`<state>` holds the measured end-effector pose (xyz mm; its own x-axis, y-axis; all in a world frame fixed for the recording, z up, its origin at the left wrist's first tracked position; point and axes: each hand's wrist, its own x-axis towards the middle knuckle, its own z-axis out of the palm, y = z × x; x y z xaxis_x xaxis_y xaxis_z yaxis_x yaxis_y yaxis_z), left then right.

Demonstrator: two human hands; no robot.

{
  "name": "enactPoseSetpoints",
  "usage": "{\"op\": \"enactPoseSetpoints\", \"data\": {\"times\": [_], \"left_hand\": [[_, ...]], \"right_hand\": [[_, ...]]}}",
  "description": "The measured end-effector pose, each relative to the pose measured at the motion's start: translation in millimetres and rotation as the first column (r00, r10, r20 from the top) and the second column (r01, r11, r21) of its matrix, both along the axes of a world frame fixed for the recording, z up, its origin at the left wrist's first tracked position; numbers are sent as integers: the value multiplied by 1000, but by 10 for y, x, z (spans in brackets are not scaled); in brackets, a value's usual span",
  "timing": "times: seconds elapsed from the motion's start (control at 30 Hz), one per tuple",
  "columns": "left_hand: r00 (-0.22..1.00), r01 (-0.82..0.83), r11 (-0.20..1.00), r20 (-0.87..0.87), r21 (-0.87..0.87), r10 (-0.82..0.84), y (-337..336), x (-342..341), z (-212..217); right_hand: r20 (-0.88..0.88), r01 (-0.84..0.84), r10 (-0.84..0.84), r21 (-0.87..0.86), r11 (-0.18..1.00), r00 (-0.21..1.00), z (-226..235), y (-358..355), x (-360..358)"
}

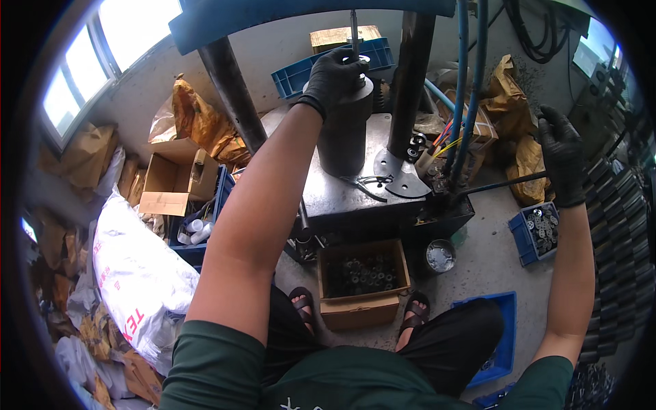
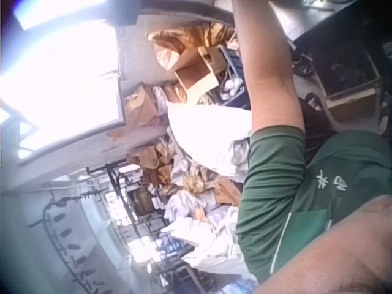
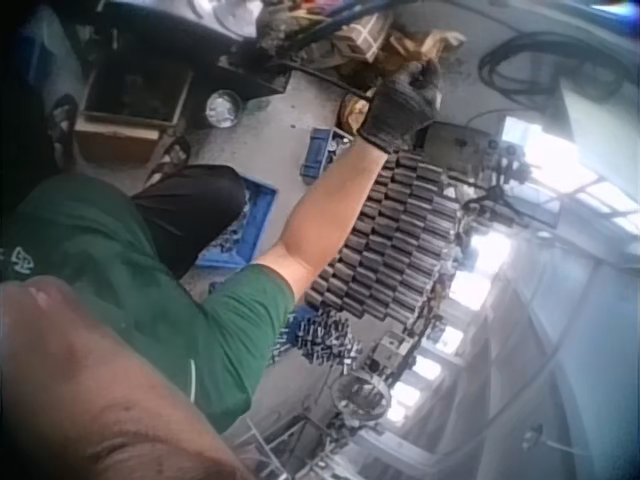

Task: Operating a hydraulic press machine to assemble or stamp metal components.

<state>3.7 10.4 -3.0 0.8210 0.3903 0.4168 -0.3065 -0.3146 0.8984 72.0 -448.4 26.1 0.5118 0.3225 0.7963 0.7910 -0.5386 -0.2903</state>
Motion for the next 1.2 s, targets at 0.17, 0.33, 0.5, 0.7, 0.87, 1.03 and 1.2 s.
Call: {"op": "enactPoseSetpoints", "data": {"times": [0.17, 0.33, 0.5, 0.7, 0.87, 1.03, 1.2], "left_hand": [[999, -3, 1000, 36, 10, 3, 22, 30, -28], [997, -77, 994, 22, 74, 75, 9, 36, -25], [990, -132, 980, -25, 149, 138, 31, 59, -29], [972, -227, 906, 32, 357, 231, 61, 66, -40], [984, -174, 956, 7, 234, 178, 34, 60, -32], [986, -162, 968, -8, 191, 167, 44, 72, -45], [983, -176, 956, -3, 234, 181, 92, 124, -73]], "right_hand": [[-216, 36, -40, -22, 999, 976, -95, -119, -305], [-661, -380, -108, -549, 745, 743, -446, -609, -1319], [-630, -447, -252, -729, 519, 735, -889, -727, -1736], [-670, -337, -186, -569, 750, 719, -756, -660, -1657], [-676, -296, -61, -400, 867, 734, -701, -636, -1617], [-661, -396, -217, -645, 653, 718, -726, -675, -1618], [-669, -276, -80, -408, 870, 739, -762, -674, -1604]]}}
